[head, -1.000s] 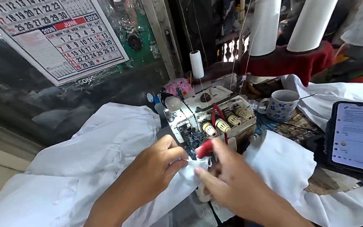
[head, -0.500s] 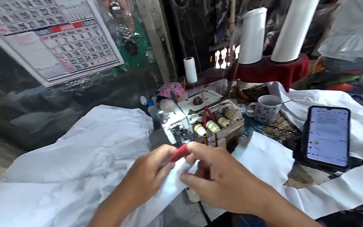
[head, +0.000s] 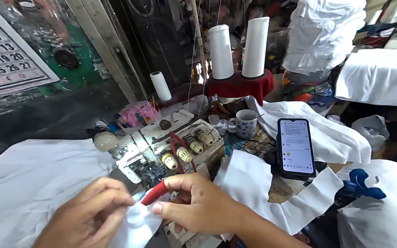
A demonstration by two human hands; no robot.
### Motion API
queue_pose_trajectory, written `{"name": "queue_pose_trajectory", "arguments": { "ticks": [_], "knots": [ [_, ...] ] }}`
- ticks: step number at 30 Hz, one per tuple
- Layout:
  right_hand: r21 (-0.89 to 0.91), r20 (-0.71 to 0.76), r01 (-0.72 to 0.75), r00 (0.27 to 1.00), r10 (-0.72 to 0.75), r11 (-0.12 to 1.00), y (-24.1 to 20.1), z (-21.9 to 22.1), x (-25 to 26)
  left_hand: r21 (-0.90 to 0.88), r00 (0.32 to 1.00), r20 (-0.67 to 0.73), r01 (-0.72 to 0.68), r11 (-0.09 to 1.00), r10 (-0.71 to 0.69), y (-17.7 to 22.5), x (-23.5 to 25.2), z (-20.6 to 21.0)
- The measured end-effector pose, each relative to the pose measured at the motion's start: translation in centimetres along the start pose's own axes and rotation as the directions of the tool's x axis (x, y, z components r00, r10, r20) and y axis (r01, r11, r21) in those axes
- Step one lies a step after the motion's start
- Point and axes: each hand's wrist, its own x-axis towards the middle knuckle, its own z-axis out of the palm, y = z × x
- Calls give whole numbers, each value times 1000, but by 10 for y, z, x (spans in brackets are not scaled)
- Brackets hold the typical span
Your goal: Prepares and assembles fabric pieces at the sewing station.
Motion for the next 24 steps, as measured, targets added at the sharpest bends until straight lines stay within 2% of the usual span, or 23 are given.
{"name": "queue_pose_trajectory", "arguments": {
  "ticks": [2, 4, 6, 8, 10, 11, 14, 15, 17, 19, 20, 21, 23, 24],
  "knots": [
    [19, -39, -5, 999, 6, 1000, -2, 0, 1, -36, 1000, -16, -27, 999, 26, -5, 0, 17],
    [10, -54, -20, 998, 20, 1000, -6, -1, -1, 141, 1000, 28, 8, 990, -12, -8, -2, 19],
    [12, -49, -56, 997, 57, 998, -6, -3, -4, 323, 987, 137, 31, 946, -79, -2, 0, 4],
    [46, -49, -121, 991, 123, 992, -7, -5, -6, 415, 978, 183, 18, 910, -103, 10, 5, -6],
    [101, -48, -169, 984, 174, 980, -10, -6, -7, 356, 982, 170, 17, 934, -83, 18, 9, -13],
    [140, -29, -170, 984, 176, 975, -11, -6, -8, 249, 984, 164, 24, 968, -66, 21, 9, -15],
    [232, 88, -133, 989, 116, 964, -12, -6, -12, -80, 947, 315, 90, 993, -61, 26, 7, -26],
    [224, 118, -133, 987, 108, 966, -12, -5, -11, -103, 922, 383, 111, 988, -64, 30, 8, -30],
    [84, 106, -155, 984, 146, 984, -15, 2, -2, 18, 899, 437, 40, 999, -44, 50, 14, -34],
    [-108, 21, -245, 968, 248, 964, -16, 13, 17, 229, 929, 371, -91, 969, 0, 78, 26, -33],
    [-107, 27, -299, 953, 303, 948, -15, 19, 27, 307, 953, 301, -129, 943, 32, 90, 31, -31],
    [-38, 107, -340, 933, 342, 940, -13, 21, 32, 333, 976, 204, -141, 932, 75, 96, 33, -28],
    [149, 249, -379, 908, 336, 913, -9, 16, 30, 232, 995, -48, -69, 970, 83, 92, 16, -19],
    [194, 295, -387, 899, 323, 902, -7, 9, 24, 142, 989, -149, 11, 990, 11, 84, -4, -12]
  ]
}}
